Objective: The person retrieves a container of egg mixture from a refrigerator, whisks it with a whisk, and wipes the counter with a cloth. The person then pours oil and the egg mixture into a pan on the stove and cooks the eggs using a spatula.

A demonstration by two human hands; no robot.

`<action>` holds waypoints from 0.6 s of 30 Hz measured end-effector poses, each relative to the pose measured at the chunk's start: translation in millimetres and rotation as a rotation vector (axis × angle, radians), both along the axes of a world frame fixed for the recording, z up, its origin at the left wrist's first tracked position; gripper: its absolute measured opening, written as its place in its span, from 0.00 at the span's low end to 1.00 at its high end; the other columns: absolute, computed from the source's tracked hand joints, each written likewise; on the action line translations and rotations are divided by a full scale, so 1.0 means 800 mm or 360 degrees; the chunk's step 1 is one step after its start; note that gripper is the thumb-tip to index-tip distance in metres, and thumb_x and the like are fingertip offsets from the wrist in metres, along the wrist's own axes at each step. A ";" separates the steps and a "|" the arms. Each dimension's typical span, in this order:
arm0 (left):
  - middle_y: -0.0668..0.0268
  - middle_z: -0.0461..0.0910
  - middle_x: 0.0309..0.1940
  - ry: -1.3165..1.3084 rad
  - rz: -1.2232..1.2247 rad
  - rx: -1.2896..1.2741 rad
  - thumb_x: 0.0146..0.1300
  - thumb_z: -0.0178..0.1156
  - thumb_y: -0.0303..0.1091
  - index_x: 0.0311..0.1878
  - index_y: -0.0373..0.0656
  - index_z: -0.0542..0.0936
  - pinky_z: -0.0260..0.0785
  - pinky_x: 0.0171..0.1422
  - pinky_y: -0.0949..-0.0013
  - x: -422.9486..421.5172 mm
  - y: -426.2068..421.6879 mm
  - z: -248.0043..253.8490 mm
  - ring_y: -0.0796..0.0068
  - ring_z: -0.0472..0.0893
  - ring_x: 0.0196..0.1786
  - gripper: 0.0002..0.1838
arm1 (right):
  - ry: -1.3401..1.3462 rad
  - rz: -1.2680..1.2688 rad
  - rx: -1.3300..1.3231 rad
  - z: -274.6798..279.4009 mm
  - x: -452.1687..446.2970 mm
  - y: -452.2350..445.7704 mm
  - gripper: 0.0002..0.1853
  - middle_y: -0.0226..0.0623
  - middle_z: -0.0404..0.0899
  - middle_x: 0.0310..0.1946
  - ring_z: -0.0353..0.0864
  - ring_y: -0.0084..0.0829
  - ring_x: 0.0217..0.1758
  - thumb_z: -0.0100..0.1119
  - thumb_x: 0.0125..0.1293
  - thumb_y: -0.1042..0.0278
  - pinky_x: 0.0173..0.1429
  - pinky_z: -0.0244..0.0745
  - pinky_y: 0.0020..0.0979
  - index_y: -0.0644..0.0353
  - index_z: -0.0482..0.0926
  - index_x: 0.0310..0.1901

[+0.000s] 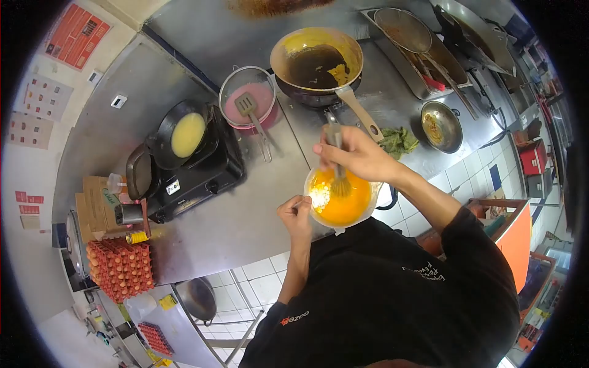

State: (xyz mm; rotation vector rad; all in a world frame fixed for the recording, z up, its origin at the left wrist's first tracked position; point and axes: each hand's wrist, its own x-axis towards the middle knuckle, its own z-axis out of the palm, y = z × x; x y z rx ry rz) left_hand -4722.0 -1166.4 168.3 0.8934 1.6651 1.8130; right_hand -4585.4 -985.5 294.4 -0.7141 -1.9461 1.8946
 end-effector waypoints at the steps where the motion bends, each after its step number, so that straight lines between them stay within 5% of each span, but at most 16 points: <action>1: 0.77 0.61 0.18 0.0021 0.0062 -0.0053 0.62 0.67 0.35 0.21 0.37 0.69 0.45 0.29 0.69 0.006 0.003 0.003 0.85 0.59 0.25 0.20 | 0.0125 -0.0087 -0.0057 0.022 0.007 -0.005 0.13 0.29 0.82 0.29 0.79 0.19 0.33 0.66 0.73 0.58 0.39 0.73 0.26 0.60 0.84 0.46; 2: 0.78 0.58 0.19 0.0041 0.0123 -0.0113 0.62 0.64 0.35 0.20 0.42 0.62 0.42 0.30 0.67 0.011 0.003 0.008 0.84 0.56 0.27 0.22 | 0.0249 -0.0176 -0.0121 0.038 0.012 -0.013 0.12 0.27 0.80 0.24 0.76 0.17 0.28 0.66 0.73 0.58 0.34 0.70 0.25 0.61 0.85 0.41; 5: 0.78 0.59 0.19 -0.0067 0.0041 -0.0136 0.62 0.64 0.34 0.20 0.41 0.63 0.43 0.30 0.67 0.013 0.009 0.032 0.85 0.57 0.27 0.21 | 0.0272 -0.0482 -0.0282 0.048 0.024 -0.046 0.14 0.26 0.78 0.21 0.74 0.15 0.25 0.67 0.72 0.60 0.33 0.68 0.23 0.62 0.85 0.32; 6: 0.78 0.59 0.19 -0.0066 0.0049 -0.0129 0.62 0.64 0.34 0.20 0.41 0.63 0.43 0.30 0.67 0.013 0.012 0.031 0.85 0.57 0.27 0.21 | 0.0001 -0.0457 0.0075 0.033 0.012 -0.054 0.16 0.24 0.77 0.19 0.72 0.13 0.22 0.66 0.71 0.63 0.30 0.66 0.21 0.63 0.85 0.26; 11: 0.76 0.62 0.17 -0.0054 0.0026 -0.0043 0.62 0.67 0.32 0.22 0.33 0.73 0.47 0.27 0.70 0.014 0.017 0.036 0.86 0.60 0.23 0.18 | 0.0244 -0.0195 -0.0044 0.063 0.046 -0.048 0.13 0.31 0.80 0.20 0.75 0.18 0.26 0.63 0.68 0.66 0.34 0.71 0.27 0.66 0.85 0.29; 15: 0.75 0.61 0.16 0.0023 0.0006 0.0124 0.61 0.66 0.31 0.21 0.35 0.68 0.47 0.27 0.69 0.020 0.040 0.022 0.85 0.59 0.23 0.19 | -0.0052 -0.0387 0.0183 0.060 0.029 -0.045 0.12 0.32 0.75 0.17 0.76 0.24 0.28 0.65 0.63 0.66 0.39 0.73 0.32 0.65 0.82 0.25; 18: 0.74 0.58 0.16 -0.0011 -0.0012 0.0032 0.62 0.66 0.31 0.19 0.37 0.65 0.46 0.27 0.69 0.031 0.031 0.045 0.85 0.58 0.23 0.21 | 0.0064 -0.0365 -0.0141 0.052 0.051 -0.051 0.14 0.31 0.75 0.18 0.77 0.25 0.28 0.65 0.64 0.65 0.39 0.73 0.32 0.65 0.81 0.25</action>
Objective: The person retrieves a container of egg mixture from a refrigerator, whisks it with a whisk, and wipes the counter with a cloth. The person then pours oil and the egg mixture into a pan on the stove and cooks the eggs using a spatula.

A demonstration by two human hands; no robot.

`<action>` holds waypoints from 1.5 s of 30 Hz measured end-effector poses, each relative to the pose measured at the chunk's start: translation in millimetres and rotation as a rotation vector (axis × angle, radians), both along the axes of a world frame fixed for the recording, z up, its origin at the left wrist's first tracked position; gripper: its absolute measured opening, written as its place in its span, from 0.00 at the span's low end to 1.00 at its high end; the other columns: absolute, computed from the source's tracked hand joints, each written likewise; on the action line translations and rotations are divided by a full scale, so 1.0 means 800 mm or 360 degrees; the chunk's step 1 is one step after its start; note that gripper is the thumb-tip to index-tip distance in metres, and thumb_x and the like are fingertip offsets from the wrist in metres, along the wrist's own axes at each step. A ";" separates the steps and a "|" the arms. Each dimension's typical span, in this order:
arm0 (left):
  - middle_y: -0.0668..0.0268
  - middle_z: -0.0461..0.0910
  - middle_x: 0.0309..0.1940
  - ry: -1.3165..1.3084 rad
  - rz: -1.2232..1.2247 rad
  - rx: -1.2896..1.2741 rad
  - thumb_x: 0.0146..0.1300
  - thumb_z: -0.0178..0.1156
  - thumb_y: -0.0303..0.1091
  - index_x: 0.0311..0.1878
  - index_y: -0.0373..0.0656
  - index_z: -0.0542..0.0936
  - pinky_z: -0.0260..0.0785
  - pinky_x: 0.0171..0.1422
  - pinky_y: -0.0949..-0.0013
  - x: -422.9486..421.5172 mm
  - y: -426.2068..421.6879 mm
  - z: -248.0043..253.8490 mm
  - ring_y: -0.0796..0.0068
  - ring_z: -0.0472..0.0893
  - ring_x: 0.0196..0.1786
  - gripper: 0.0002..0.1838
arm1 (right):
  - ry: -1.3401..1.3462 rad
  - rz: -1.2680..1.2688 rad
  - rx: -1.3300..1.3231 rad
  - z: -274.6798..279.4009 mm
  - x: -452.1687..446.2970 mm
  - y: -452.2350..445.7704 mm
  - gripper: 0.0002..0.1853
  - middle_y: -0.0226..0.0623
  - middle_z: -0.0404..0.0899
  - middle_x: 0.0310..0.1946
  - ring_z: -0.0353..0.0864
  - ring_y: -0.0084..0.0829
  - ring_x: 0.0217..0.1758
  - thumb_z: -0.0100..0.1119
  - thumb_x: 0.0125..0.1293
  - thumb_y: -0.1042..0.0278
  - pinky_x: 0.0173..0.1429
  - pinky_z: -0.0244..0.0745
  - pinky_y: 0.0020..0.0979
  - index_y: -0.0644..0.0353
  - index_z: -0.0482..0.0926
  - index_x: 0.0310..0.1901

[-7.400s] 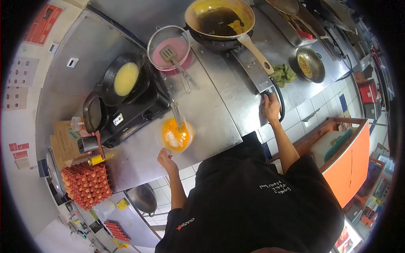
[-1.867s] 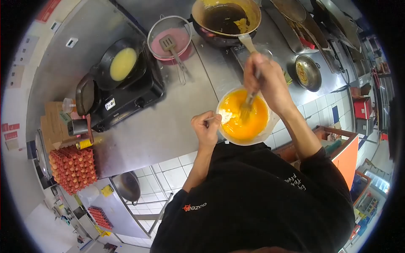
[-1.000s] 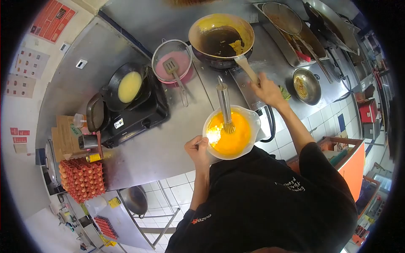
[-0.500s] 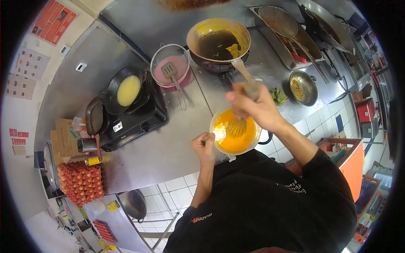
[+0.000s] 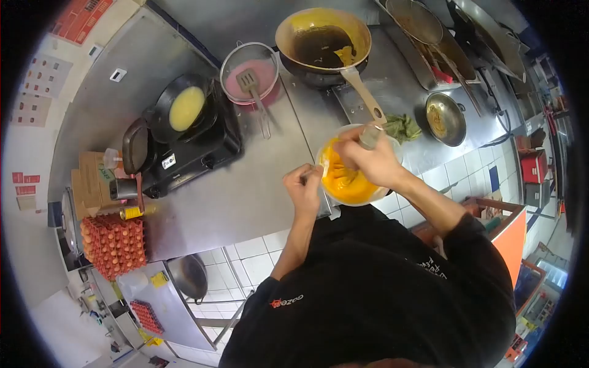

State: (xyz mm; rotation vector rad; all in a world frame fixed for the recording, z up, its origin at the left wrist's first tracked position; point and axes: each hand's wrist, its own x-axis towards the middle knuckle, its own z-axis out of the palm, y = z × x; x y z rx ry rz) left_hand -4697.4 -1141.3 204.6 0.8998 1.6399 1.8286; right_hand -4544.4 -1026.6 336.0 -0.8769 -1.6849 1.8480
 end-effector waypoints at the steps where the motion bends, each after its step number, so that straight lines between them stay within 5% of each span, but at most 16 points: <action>1: 0.74 0.58 0.16 -0.0001 -0.0008 -0.0011 0.62 0.66 0.31 0.19 0.37 0.65 0.46 0.27 0.69 0.004 -0.003 -0.004 0.85 0.58 0.23 0.21 | 0.0087 -0.0051 -0.0007 0.011 0.001 -0.003 0.14 0.30 0.75 0.18 0.75 0.23 0.26 0.65 0.64 0.65 0.36 0.70 0.30 0.65 0.80 0.24; 5: 0.76 0.57 0.16 0.0002 -0.0034 -0.0059 0.62 0.67 0.32 0.19 0.38 0.65 0.45 0.26 0.69 0.006 -0.002 -0.010 0.86 0.57 0.23 0.22 | 0.0455 -0.0061 -0.0263 0.002 0.002 0.008 0.15 0.26 0.73 0.17 0.72 0.19 0.23 0.66 0.65 0.65 0.29 0.65 0.26 0.65 0.80 0.24; 7: 0.76 0.57 0.16 -0.0055 -0.0012 0.0008 0.61 0.67 0.32 0.19 0.38 0.65 0.45 0.26 0.69 0.012 0.004 -0.013 0.86 0.57 0.23 0.23 | -0.0166 0.0070 0.0045 -0.009 -0.011 0.009 0.12 0.28 0.79 0.22 0.78 0.20 0.28 0.66 0.66 0.64 0.35 0.72 0.26 0.64 0.84 0.30; 10: 0.76 0.56 0.16 0.0006 -0.0085 -0.0043 0.61 0.68 0.32 0.18 0.39 0.64 0.44 0.26 0.69 0.015 -0.002 -0.025 0.86 0.57 0.22 0.23 | -0.0086 -0.0131 0.0004 -0.011 0.006 0.012 0.11 0.32 0.85 0.33 0.82 0.20 0.39 0.66 0.66 0.64 0.46 0.77 0.26 0.64 0.85 0.39; 13: 0.76 0.56 0.16 -0.0091 -0.0128 0.0036 0.60 0.68 0.31 0.18 0.39 0.65 0.44 0.26 0.69 0.017 0.008 -0.022 0.86 0.56 0.22 0.23 | -0.0248 -0.0122 0.0152 -0.028 0.004 0.008 0.10 0.31 0.84 0.31 0.82 0.19 0.38 0.66 0.66 0.65 0.45 0.77 0.27 0.65 0.85 0.38; 17: 0.77 0.57 0.16 -0.0042 -0.0144 -0.0111 0.60 0.68 0.31 0.19 0.38 0.66 0.44 0.26 0.69 0.023 -0.001 -0.021 0.86 0.56 0.22 0.21 | 0.0136 -0.0018 -0.0264 -0.006 0.020 0.020 0.11 0.27 0.78 0.21 0.80 0.23 0.31 0.66 0.66 0.64 0.40 0.75 0.29 0.65 0.86 0.35; 19: 0.77 0.57 0.16 -0.0057 -0.0132 -0.0070 0.60 0.68 0.31 0.19 0.37 0.67 0.44 0.26 0.69 0.024 0.012 -0.020 0.86 0.56 0.22 0.21 | -0.0246 -0.0050 0.0212 -0.005 0.011 0.011 0.11 0.28 0.80 0.22 0.79 0.24 0.30 0.66 0.65 0.64 0.39 0.75 0.31 0.65 0.86 0.34; 23: 0.77 0.58 0.16 0.0022 -0.0088 -0.0142 0.60 0.67 0.31 0.19 0.36 0.69 0.44 0.26 0.69 0.026 0.000 -0.017 0.85 0.57 0.22 0.19 | -0.0077 -0.0201 0.0448 -0.033 0.016 0.004 0.10 0.32 0.85 0.25 0.79 0.25 0.31 0.65 0.64 0.66 0.42 0.76 0.31 0.65 0.86 0.32; 25: 0.77 0.59 0.16 0.0010 -0.0120 -0.0132 0.61 0.68 0.32 0.19 0.36 0.70 0.44 0.26 0.69 0.024 0.021 -0.010 0.85 0.57 0.22 0.19 | -0.0136 0.0163 0.0500 -0.012 0.025 0.022 0.10 0.30 0.84 0.24 0.80 0.25 0.30 0.64 0.64 0.67 0.41 0.77 0.30 0.65 0.87 0.31; 27: 0.77 0.58 0.16 -0.0010 -0.0149 -0.0117 0.61 0.68 0.32 0.19 0.36 0.69 0.44 0.26 0.68 0.027 0.017 -0.016 0.85 0.57 0.22 0.20 | 0.0150 -0.0090 0.0132 0.021 0.040 0.026 0.11 0.32 0.83 0.22 0.79 0.25 0.27 0.64 0.64 0.67 0.37 0.76 0.30 0.67 0.84 0.29; 29: 0.77 0.58 0.16 -0.0015 -0.0147 -0.0109 0.60 0.68 0.32 0.19 0.37 0.69 0.44 0.26 0.68 0.027 0.016 -0.019 0.85 0.57 0.22 0.20 | 0.0312 -0.0182 0.0119 -0.018 0.025 0.025 0.12 0.34 0.82 0.20 0.78 0.25 0.25 0.64 0.63 0.68 0.35 0.75 0.29 0.69 0.83 0.28; 31: 0.76 0.57 0.16 -0.0014 -0.0164 -0.0070 0.60 0.68 0.32 0.19 0.37 0.68 0.44 0.26 0.68 0.030 0.025 -0.024 0.85 0.56 0.23 0.20 | -0.0111 0.0122 0.0540 -0.020 0.018 0.023 0.12 0.38 0.80 0.19 0.78 0.24 0.25 0.63 0.62 0.67 0.35 0.74 0.30 0.70 0.83 0.28; 35: 0.74 0.55 0.16 0.0117 -0.0149 -0.0142 0.59 0.68 0.31 0.18 0.37 0.66 0.45 0.26 0.67 0.031 0.021 -0.026 0.85 0.56 0.22 0.21 | -0.0100 0.0162 0.0330 -0.029 0.016 0.023 0.12 0.39 0.77 0.18 0.74 0.24 0.24 0.61 0.63 0.67 0.33 0.72 0.33 0.68 0.82 0.27; 41: 0.73 0.57 0.14 0.0080 -0.0193 -0.0181 0.58 0.68 0.31 0.18 0.36 0.69 0.47 0.25 0.68 0.028 0.035 -0.018 0.84 0.58 0.20 0.20 | -0.0041 -0.0068 0.0058 -0.016 0.030 0.031 0.12 0.33 0.84 0.23 0.83 0.21 0.32 0.64 0.63 0.66 0.41 0.78 0.29 0.68 0.84 0.28; 43: 0.73 0.57 0.14 0.0087 -0.0218 -0.0139 0.59 0.68 0.31 0.18 0.36 0.69 0.47 0.25 0.68 0.027 0.036 -0.032 0.84 0.58 0.20 0.19 | -0.0268 0.0079 0.0395 -0.011 0.027 0.033 0.12 0.35 0.86 0.26 0.88 0.26 0.37 0.65 0.63 0.64 0.47 0.80 0.30 0.67 0.86 0.30; 45: 0.73 0.57 0.14 0.0065 -0.0246 -0.0148 0.59 0.67 0.31 0.19 0.36 0.70 0.46 0.25 0.68 0.033 0.038 -0.026 0.84 0.58 0.21 0.19 | 0.0044 -0.0151 0.0240 -0.028 0.038 0.026 0.13 0.42 0.86 0.26 0.89 0.32 0.38 0.65 0.63 0.62 0.47 0.80 0.30 0.65 0.85 0.30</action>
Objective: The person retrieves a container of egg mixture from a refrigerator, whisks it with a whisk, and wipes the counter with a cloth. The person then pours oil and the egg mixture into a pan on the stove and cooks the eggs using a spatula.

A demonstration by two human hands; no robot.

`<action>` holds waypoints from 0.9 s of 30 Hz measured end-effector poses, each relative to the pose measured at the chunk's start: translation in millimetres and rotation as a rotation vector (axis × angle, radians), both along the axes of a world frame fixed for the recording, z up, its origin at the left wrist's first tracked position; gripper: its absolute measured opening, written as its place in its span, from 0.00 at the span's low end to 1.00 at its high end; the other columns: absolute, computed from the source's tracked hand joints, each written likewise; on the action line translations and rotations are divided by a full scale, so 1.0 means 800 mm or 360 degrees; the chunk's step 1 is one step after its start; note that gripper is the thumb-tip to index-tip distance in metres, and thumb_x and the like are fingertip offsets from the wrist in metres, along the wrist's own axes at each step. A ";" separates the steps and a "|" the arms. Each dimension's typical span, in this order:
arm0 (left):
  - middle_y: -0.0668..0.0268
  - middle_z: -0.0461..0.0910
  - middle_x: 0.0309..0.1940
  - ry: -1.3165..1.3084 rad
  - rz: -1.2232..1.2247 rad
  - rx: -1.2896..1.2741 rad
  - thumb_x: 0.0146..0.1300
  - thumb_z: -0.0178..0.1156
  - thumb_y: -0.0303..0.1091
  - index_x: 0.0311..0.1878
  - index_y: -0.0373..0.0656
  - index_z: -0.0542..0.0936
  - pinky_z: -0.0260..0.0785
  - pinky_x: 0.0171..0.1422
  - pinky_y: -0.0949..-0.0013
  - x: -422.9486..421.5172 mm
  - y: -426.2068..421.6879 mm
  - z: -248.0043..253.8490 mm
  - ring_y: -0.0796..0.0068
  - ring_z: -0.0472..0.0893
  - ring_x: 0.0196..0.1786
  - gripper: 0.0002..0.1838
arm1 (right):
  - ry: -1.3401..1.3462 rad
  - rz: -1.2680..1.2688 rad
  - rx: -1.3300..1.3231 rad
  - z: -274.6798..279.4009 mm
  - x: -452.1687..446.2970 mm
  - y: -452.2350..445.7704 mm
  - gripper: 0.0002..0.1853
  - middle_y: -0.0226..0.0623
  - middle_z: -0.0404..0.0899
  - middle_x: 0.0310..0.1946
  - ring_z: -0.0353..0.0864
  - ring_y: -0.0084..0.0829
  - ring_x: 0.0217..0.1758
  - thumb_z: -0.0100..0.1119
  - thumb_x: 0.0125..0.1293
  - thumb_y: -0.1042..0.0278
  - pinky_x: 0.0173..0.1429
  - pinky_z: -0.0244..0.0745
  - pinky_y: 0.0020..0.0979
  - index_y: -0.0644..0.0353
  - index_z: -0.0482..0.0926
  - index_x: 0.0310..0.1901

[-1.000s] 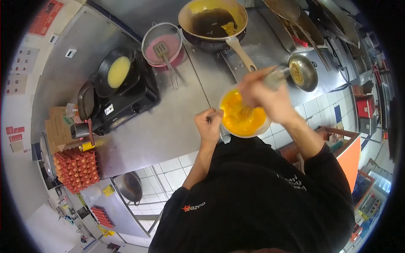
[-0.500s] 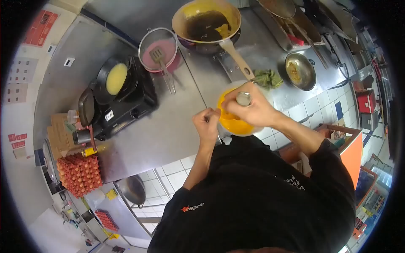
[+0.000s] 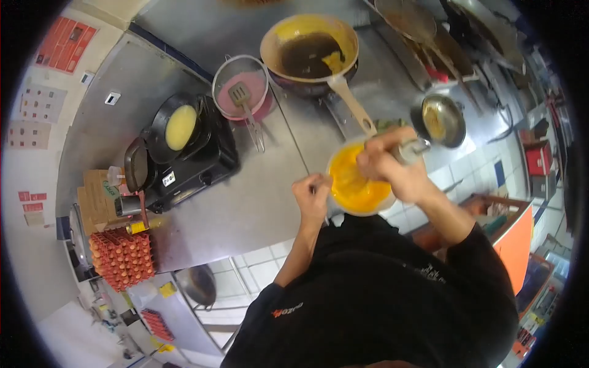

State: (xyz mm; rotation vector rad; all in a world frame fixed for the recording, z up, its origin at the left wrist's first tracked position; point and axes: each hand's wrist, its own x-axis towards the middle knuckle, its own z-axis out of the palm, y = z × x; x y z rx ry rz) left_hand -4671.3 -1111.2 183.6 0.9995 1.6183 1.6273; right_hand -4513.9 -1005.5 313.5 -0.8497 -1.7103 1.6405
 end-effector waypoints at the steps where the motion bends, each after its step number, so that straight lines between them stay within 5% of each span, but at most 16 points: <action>1: 0.74 0.58 0.15 -0.0031 0.0028 0.0014 0.59 0.67 0.31 0.19 0.35 0.70 0.46 0.25 0.68 -0.002 -0.004 0.004 0.84 0.58 0.21 0.19 | -0.0119 0.0108 0.0226 -0.015 -0.007 -0.004 0.13 0.42 0.86 0.26 0.88 0.31 0.37 0.65 0.63 0.62 0.47 0.79 0.30 0.65 0.84 0.29; 4: 0.75 0.58 0.16 -0.0055 0.0030 0.0072 0.59 0.67 0.29 0.19 0.35 0.70 0.46 0.26 0.69 0.001 0.005 -0.004 0.85 0.58 0.22 0.18 | -0.0408 0.0563 0.0227 0.008 -0.003 0.019 0.13 0.39 0.88 0.31 0.87 0.28 0.37 0.63 0.64 0.62 0.49 0.79 0.29 0.64 0.83 0.29; 5: 0.75 0.59 0.16 -0.0044 0.0055 0.0097 0.59 0.66 0.29 0.20 0.34 0.71 0.46 0.26 0.69 0.003 0.005 -0.010 0.85 0.59 0.23 0.17 | -0.0242 0.0380 -0.0040 0.024 0.008 0.028 0.13 0.37 0.87 0.30 0.85 0.27 0.35 0.63 0.64 0.63 0.46 0.79 0.30 0.65 0.83 0.29; 7: 0.76 0.59 0.17 -0.0017 0.0047 0.0035 0.59 0.66 0.28 0.21 0.34 0.72 0.46 0.26 0.69 0.000 0.001 0.007 0.85 0.59 0.23 0.15 | -0.0003 -0.0102 0.0084 -0.012 -0.005 0.006 0.13 0.30 0.79 0.20 0.75 0.23 0.26 0.63 0.64 0.66 0.35 0.72 0.33 0.65 0.80 0.25; 12: 0.76 0.60 0.17 -0.0093 0.0052 0.0121 0.58 0.66 0.27 0.22 0.33 0.73 0.46 0.26 0.69 0.005 -0.002 -0.014 0.85 0.59 0.23 0.13 | 0.0059 0.0247 -0.0340 0.028 0.019 0.025 0.12 0.37 0.86 0.26 0.86 0.28 0.35 0.65 0.63 0.66 0.46 0.79 0.31 0.65 0.84 0.27; 14: 0.76 0.60 0.17 -0.0018 0.0067 0.0042 0.58 0.66 0.27 0.23 0.33 0.73 0.47 0.27 0.69 0.006 0.006 -0.014 0.85 0.59 0.24 0.13 | -0.0315 0.0375 0.0308 -0.006 -0.001 0.013 0.12 0.39 0.86 0.26 0.87 0.31 0.35 0.65 0.62 0.64 0.46 0.79 0.31 0.66 0.85 0.29; 15: 0.76 0.60 0.17 -0.0018 0.0081 0.0058 0.58 0.66 0.27 0.23 0.33 0.73 0.47 0.27 0.69 0.007 0.014 -0.013 0.85 0.59 0.24 0.13 | -0.0149 0.0263 0.0374 0.006 0.000 0.017 0.14 0.34 0.76 0.18 0.75 0.28 0.24 0.64 0.62 0.63 0.35 0.72 0.34 0.67 0.80 0.25; 17: 0.75 0.61 0.17 -0.0076 0.0173 0.0176 0.57 0.66 0.28 0.23 0.32 0.73 0.47 0.26 0.69 0.013 0.009 -0.008 0.85 0.59 0.23 0.13 | -0.0087 0.0150 0.0275 -0.012 -0.006 0.016 0.14 0.35 0.75 0.18 0.73 0.27 0.23 0.64 0.62 0.64 0.33 0.70 0.33 0.68 0.80 0.26; 20: 0.74 0.59 0.17 -0.0035 0.0044 0.0095 0.56 0.67 0.27 0.22 0.33 0.71 0.46 0.26 0.69 0.006 0.009 -0.018 0.85 0.58 0.23 0.15 | -0.0300 0.0518 0.0169 0.009 0.005 0.031 0.12 0.39 0.84 0.24 0.81 0.23 0.28 0.63 0.62 0.65 0.36 0.76 0.28 0.68 0.85 0.30; 25: 0.73 0.56 0.16 -0.0027 0.0037 -0.0007 0.55 0.66 0.27 0.20 0.36 0.66 0.45 0.26 0.69 0.006 0.007 -0.005 0.85 0.56 0.22 0.17 | 0.0256 0.0057 0.0367 -0.004 -0.001 0.016 0.15 0.34 0.74 0.17 0.72 0.19 0.22 0.60 0.64 0.67 0.27 0.66 0.34 0.66 0.77 0.22; 27: 0.73 0.55 0.16 0.0002 0.0012 -0.0039 0.55 0.66 0.26 0.19 0.37 0.65 0.45 0.26 0.68 0.006 0.002 -0.009 0.85 0.56 0.22 0.18 | 0.0103 0.0219 0.0024 0.009 0.007 0.025 0.14 0.37 0.76 0.18 0.76 0.21 0.23 0.61 0.64 0.68 0.28 0.67 0.35 0.65 0.76 0.22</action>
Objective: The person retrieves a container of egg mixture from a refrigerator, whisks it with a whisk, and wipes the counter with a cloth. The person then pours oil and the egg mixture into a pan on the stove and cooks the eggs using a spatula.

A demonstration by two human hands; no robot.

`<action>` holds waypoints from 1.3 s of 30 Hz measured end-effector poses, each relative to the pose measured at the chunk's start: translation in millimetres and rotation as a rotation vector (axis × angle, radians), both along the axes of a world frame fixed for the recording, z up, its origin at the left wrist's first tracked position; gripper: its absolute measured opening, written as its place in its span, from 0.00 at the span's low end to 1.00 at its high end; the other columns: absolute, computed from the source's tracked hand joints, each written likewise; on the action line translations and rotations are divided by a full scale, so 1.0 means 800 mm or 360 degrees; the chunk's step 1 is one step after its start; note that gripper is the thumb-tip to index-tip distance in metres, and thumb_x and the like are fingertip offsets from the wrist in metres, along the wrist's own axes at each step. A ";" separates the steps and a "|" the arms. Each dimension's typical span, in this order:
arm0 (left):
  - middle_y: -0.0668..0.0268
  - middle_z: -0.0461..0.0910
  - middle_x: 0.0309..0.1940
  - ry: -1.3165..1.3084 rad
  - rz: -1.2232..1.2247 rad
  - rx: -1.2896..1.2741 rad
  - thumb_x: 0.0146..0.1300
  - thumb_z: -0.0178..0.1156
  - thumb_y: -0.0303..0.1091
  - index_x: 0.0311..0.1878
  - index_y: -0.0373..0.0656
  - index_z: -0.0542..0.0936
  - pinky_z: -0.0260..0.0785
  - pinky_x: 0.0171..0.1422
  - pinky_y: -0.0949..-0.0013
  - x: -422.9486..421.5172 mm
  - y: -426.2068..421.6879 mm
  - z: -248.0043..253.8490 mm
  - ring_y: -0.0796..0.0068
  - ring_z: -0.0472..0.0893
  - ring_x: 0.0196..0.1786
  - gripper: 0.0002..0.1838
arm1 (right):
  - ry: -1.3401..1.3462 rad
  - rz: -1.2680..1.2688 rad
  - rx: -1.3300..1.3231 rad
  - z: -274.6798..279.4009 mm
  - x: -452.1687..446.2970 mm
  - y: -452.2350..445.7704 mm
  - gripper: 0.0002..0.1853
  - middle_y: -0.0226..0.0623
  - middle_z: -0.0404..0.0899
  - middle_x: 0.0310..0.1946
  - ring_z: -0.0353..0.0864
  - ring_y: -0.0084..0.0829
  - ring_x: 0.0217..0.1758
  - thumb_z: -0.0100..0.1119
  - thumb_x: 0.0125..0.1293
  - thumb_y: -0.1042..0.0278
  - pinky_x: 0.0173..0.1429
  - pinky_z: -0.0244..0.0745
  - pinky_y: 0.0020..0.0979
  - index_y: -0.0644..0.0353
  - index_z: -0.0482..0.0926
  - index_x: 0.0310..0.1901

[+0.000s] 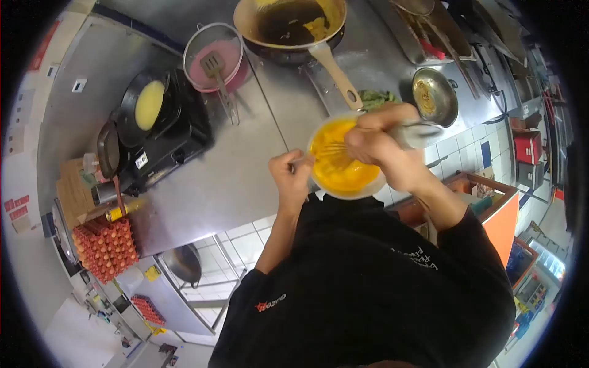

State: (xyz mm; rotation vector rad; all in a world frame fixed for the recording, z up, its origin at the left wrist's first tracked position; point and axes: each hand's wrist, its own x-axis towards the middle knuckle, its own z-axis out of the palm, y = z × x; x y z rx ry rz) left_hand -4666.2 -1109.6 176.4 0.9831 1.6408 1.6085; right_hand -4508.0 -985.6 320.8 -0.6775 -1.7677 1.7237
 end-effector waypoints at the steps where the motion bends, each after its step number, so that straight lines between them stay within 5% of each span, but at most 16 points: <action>1: 0.73 0.55 0.16 -0.0018 0.0014 0.0034 0.55 0.66 0.27 0.19 0.37 0.65 0.45 0.25 0.68 -0.002 0.003 0.004 0.85 0.56 0.22 0.18 | -0.0100 0.0075 -0.0155 0.007 0.004 0.005 0.14 0.38 0.76 0.18 0.78 0.21 0.24 0.61 0.64 0.68 0.28 0.68 0.36 0.65 0.76 0.22; 3: 0.74 0.54 0.16 -0.0047 0.0015 0.0115 0.55 0.66 0.27 0.19 0.37 0.65 0.45 0.25 0.68 0.002 0.015 0.006 0.85 0.56 0.22 0.18 | -0.0239 0.0228 0.0478 0.000 -0.013 0.001 0.12 0.36 0.72 0.16 0.75 0.22 0.23 0.62 0.63 0.70 0.29 0.68 0.35 0.65 0.76 0.23; 6: 0.74 0.54 0.16 -0.0038 0.0115 0.0088 0.56 0.66 0.28 0.18 0.38 0.65 0.44 0.25 0.68 0.004 0.002 0.007 0.85 0.56 0.22 0.19 | -0.0160 0.0026 0.0026 -0.019 -0.004 -0.006 0.11 0.33 0.70 0.17 0.71 0.24 0.22 0.63 0.62 0.70 0.30 0.68 0.32 0.65 0.77 0.25; 9: 0.74 0.54 0.16 0.0109 0.0022 0.0115 0.57 0.66 0.29 0.18 0.38 0.65 0.44 0.25 0.68 -0.007 0.014 0.007 0.85 0.55 0.22 0.20 | 0.0207 0.0029 0.0208 0.003 0.000 0.009 0.11 0.34 0.71 0.17 0.72 0.23 0.22 0.64 0.61 0.69 0.30 0.68 0.30 0.65 0.78 0.25; 11: 0.74 0.55 0.16 -0.0101 0.0056 0.0070 0.58 0.66 0.30 0.18 0.39 0.65 0.43 0.25 0.68 -0.010 0.008 0.015 0.84 0.54 0.22 0.20 | -0.0058 0.0171 -0.0146 0.007 0.001 0.010 0.12 0.38 0.72 0.18 0.73 0.26 0.21 0.64 0.61 0.67 0.29 0.68 0.31 0.66 0.78 0.25; 12: 0.74 0.55 0.16 -0.0102 0.0041 0.0081 0.58 0.66 0.30 0.18 0.39 0.65 0.43 0.25 0.68 -0.008 0.009 0.011 0.84 0.54 0.22 0.20 | -0.0120 0.0187 0.0233 0.002 -0.007 0.002 0.12 0.40 0.72 0.18 0.72 0.28 0.20 0.64 0.62 0.67 0.29 0.67 0.32 0.66 0.79 0.26; 15: 0.74 0.54 0.16 -0.0086 -0.0018 0.0100 0.57 0.66 0.30 0.18 0.39 0.65 0.42 0.25 0.68 -0.013 0.002 0.002 0.84 0.54 0.22 0.20 | 0.0040 0.0298 0.0245 0.010 -0.007 0.014 0.11 0.46 0.77 0.21 0.74 0.36 0.22 0.63 0.62 0.66 0.32 0.71 0.35 0.65 0.83 0.29; 17: 0.74 0.55 0.16 -0.0013 0.0006 0.0135 0.57 0.66 0.29 0.18 0.39 0.66 0.43 0.25 0.68 -0.015 0.008 0.005 0.85 0.55 0.22 0.19 | -0.0311 0.0405 0.0105 -0.002 -0.020 0.009 0.11 0.47 0.78 0.23 0.74 0.37 0.24 0.64 0.63 0.65 0.35 0.72 0.36 0.65 0.84 0.31; 21: 0.75 0.56 0.16 -0.0178 0.0168 0.0031 0.58 0.66 0.30 0.18 0.40 0.65 0.44 0.26 0.69 -0.010 -0.001 0.005 0.85 0.56 0.22 0.20 | -0.0176 0.0075 0.0051 -0.012 -0.019 0.010 0.10 0.45 0.80 0.24 0.77 0.32 0.26 0.65 0.63 0.66 0.36 0.75 0.35 0.67 0.84 0.31; 23: 0.77 0.59 0.16 -0.0026 0.0080 -0.0022 0.59 0.66 0.30 0.18 0.39 0.66 0.46 0.26 0.71 -0.016 0.010 -0.008 0.86 0.58 0.23 0.20 | -0.0238 0.0471 0.0227 -0.023 -0.026 0.020 0.10 0.44 0.86 0.28 0.84 0.30 0.30 0.66 0.63 0.66 0.40 0.78 0.33 0.66 0.86 0.33; 27: 0.78 0.62 0.17 -0.0302 0.0165 -0.0021 0.60 0.66 0.31 0.19 0.39 0.67 0.48 0.28 0.71 -0.021 0.006 0.017 0.86 0.60 0.24 0.20 | -0.0128 0.0057 0.0018 -0.016 -0.032 0.024 0.08 0.35 0.81 0.22 0.78 0.23 0.25 0.63 0.62 0.71 0.30 0.70 0.29 0.68 0.84 0.29; 29: 0.77 0.64 0.19 -0.0145 0.0176 -0.0168 0.61 0.65 0.30 0.20 0.38 0.68 0.50 0.29 0.72 -0.026 0.017 0.011 0.86 0.62 0.25 0.18 | 0.0118 0.0353 0.0489 -0.012 -0.042 0.034 0.08 0.37 0.79 0.20 0.76 0.26 0.23 0.63 0.62 0.72 0.30 0.69 0.32 0.67 0.82 0.28; 33: 0.77 0.65 0.20 -0.0205 0.0283 -0.0037 0.64 0.64 0.29 0.21 0.38 0.69 0.49 0.30 0.73 -0.026 0.027 0.030 0.86 0.62 0.26 0.17 | -0.0048 0.0645 0.0310 -0.039 -0.056 0.047 0.07 0.51 0.78 0.24 0.79 0.40 0.25 0.63 0.60 0.69 0.37 0.74 0.40 0.65 0.83 0.33; 34: 0.78 0.66 0.20 -0.0233 0.0396 -0.0076 0.64 0.63 0.28 0.21 0.38 0.71 0.48 0.30 0.73 -0.029 0.032 0.027 0.87 0.62 0.26 0.16 | -0.0088 0.0562 0.0592 -0.043 -0.064 0.056 0.09 0.38 0.82 0.23 0.77 0.32 0.24 0.65 0.64 0.66 0.34 0.72 0.34 0.63 0.84 0.31; 35: 0.78 0.66 0.21 -0.0258 0.0512 -0.0120 0.65 0.62 0.28 0.21 0.38 0.72 0.48 0.31 0.74 -0.034 0.037 0.026 0.87 0.61 0.26 0.15 | -0.0076 0.0551 0.0601 -0.031 -0.068 0.073 0.09 0.38 0.82 0.23 0.77 0.32 0.24 0.65 0.64 0.66 0.34 0.72 0.34 0.63 0.84 0.31; 39: 0.78 0.77 0.24 -0.0170 0.0641 -0.0041 0.68 0.61 0.33 0.28 0.44 0.82 0.50 0.30 0.76 -0.071 0.056 0.039 0.89 0.65 0.25 0.11 | 0.0168 0.0334 -0.0465 -0.003 -0.095 0.165 0.19 0.27 0.73 0.18 0.70 0.19 0.21 0.65 0.69 0.60 0.30 0.67 0.26 0.57 0.75 0.21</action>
